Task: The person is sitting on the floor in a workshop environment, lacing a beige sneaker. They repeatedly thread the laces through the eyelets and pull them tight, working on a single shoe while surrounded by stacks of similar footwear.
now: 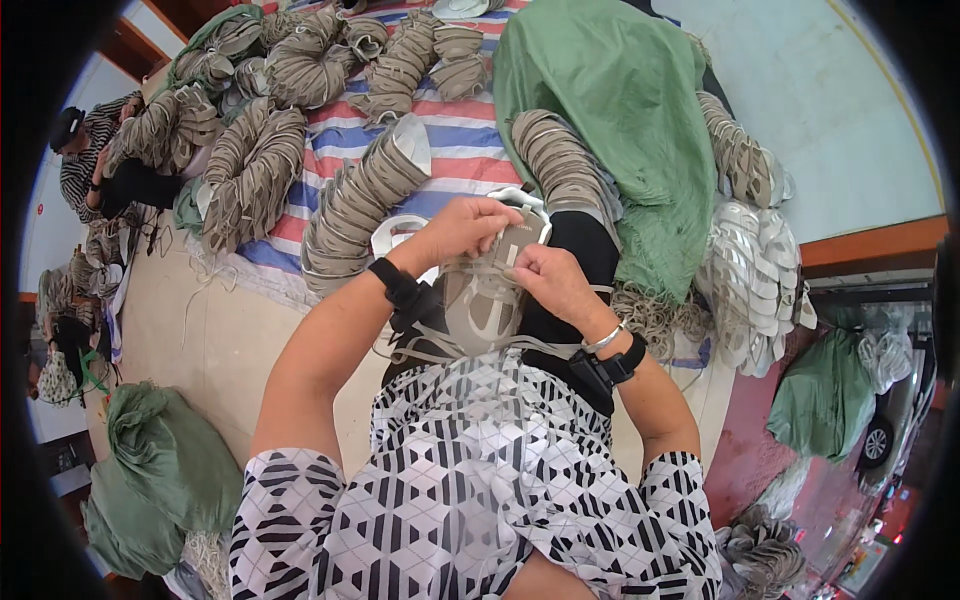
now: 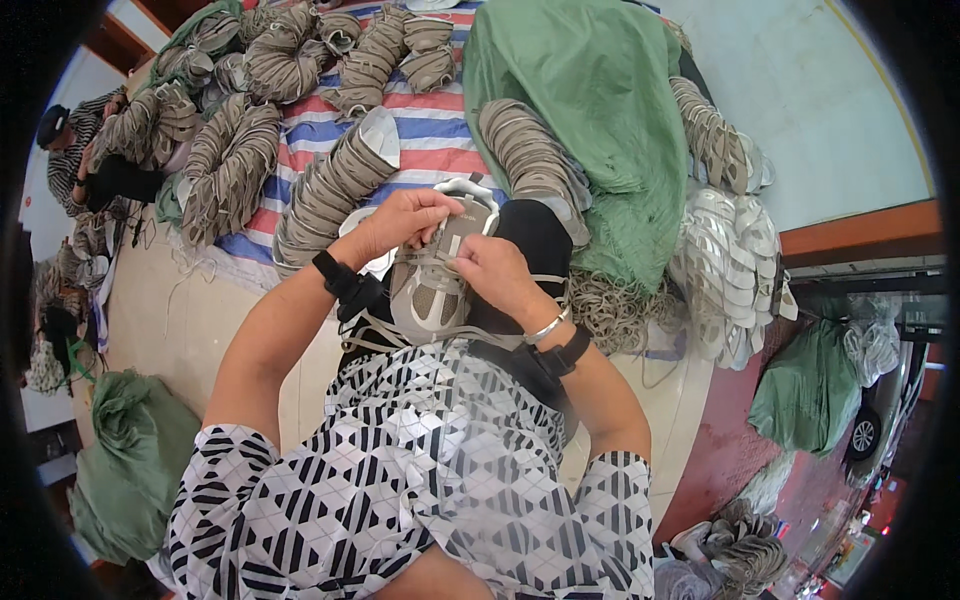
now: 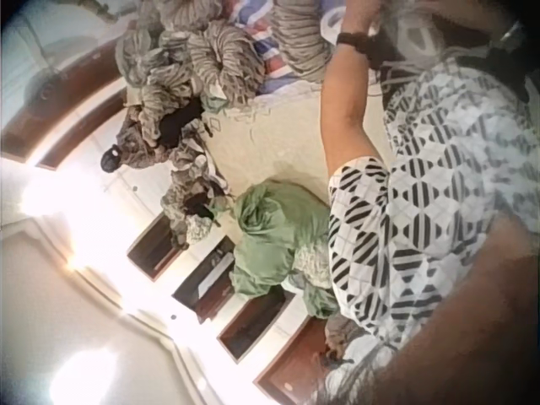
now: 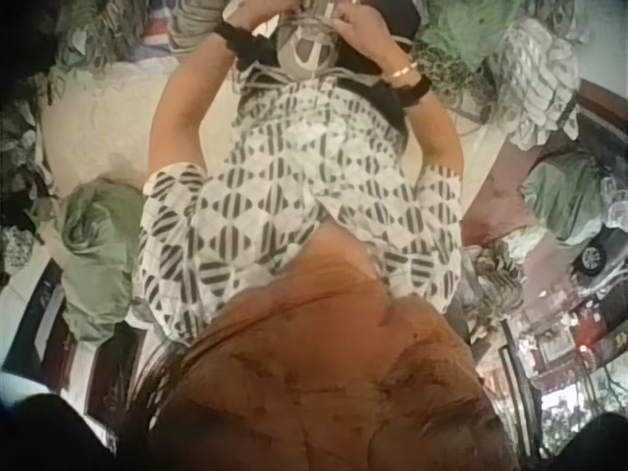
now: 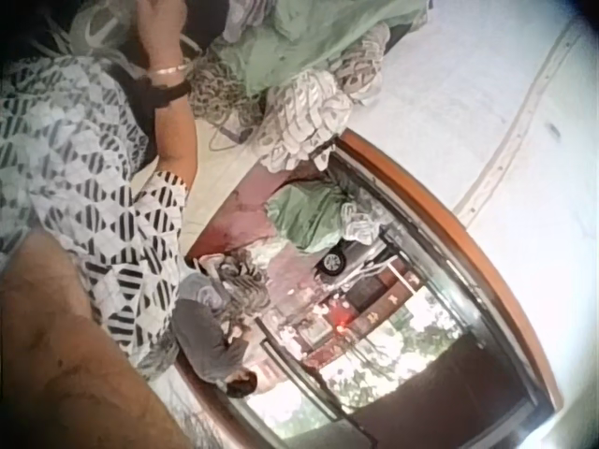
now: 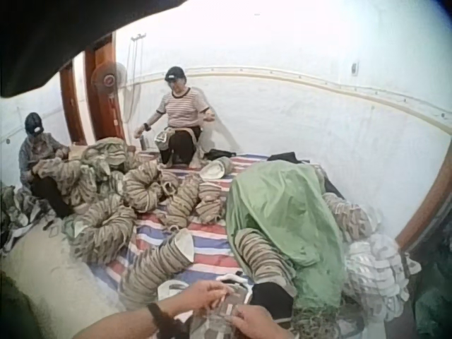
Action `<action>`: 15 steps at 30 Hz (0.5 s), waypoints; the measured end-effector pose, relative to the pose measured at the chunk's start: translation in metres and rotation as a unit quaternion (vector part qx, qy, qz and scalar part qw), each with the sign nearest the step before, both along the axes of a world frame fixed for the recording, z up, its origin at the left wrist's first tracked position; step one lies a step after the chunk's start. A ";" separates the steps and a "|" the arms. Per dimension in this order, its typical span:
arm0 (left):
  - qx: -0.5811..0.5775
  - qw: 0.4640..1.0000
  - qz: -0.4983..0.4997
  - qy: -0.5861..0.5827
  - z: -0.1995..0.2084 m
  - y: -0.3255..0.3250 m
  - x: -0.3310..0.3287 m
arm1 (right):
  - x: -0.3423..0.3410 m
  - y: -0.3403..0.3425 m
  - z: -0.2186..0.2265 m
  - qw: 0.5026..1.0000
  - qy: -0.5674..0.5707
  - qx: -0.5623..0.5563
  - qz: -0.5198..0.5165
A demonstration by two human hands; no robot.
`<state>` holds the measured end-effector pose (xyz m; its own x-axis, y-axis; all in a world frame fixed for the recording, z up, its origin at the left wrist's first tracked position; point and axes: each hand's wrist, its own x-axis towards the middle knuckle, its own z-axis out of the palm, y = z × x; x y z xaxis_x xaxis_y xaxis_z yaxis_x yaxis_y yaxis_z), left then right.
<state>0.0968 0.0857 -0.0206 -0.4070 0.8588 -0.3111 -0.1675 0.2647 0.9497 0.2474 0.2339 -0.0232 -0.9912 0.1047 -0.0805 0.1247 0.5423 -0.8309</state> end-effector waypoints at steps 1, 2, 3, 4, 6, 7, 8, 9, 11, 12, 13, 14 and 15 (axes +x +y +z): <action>0.014 1.000 -0.002 -0.010 -0.002 -0.001 0.000 | -0.001 0.005 -0.001 0.997 -0.032 -0.065 -0.017; 0.025 0.999 -0.005 -0.022 -0.002 -0.003 0.001 | -0.001 0.007 0.002 0.988 -0.066 -0.132 -0.034; 0.029 0.999 -0.001 -0.039 -0.003 -0.005 0.002 | -0.002 0.008 0.004 0.974 -0.099 -0.199 -0.051; 0.032 0.999 -0.001 -0.033 -0.003 -0.006 0.002 | -0.003 0.007 0.007 0.979 -0.093 -0.177 -0.048; 0.039 0.999 0.003 -0.020 0.000 -0.010 0.003 | -0.005 0.002 0.014 0.987 -0.081 -0.132 -0.039; 0.035 0.999 0.003 -0.016 0.000 -0.011 0.005 | -0.002 -0.002 0.011 0.999 -0.025 -0.044 -0.017; 0.035 0.999 0.003 -0.011 -0.002 -0.010 0.005 | 0.003 -0.007 0.004 0.998 0.032 0.047 0.005; 0.036 0.999 0.004 -0.005 -0.002 -0.009 0.007 | 0.005 -0.008 -0.003 0.986 0.090 0.139 0.028; 0.026 0.999 0.002 0.042 -0.002 -0.008 0.010 | 0.001 -0.007 -0.009 0.998 0.047 -0.037 0.032; 0.022 0.998 0.003 0.065 -0.002 -0.008 0.012 | -0.002 -0.005 -0.008 0.992 0.023 -0.123 0.036; 0.022 0.998 0.005 0.058 -0.002 -0.009 0.014 | -0.002 -0.004 -0.006 0.979 -0.037 -0.200 0.033; 0.025 0.998 0.007 0.056 -0.003 -0.008 0.015 | 0.000 -0.007 0.008 0.957 -0.100 -0.270 0.029; 0.023 0.998 0.009 0.056 -0.003 -0.008 0.015 | 0.002 -0.010 0.022 0.926 -0.161 -0.341 0.025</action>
<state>0.1119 0.0775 -0.0232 -0.4528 0.8630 -0.2240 -0.0645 0.2188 0.9736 0.2489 0.2243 -0.0011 -0.9062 -0.1251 -0.4039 0.4152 -0.0826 -0.9060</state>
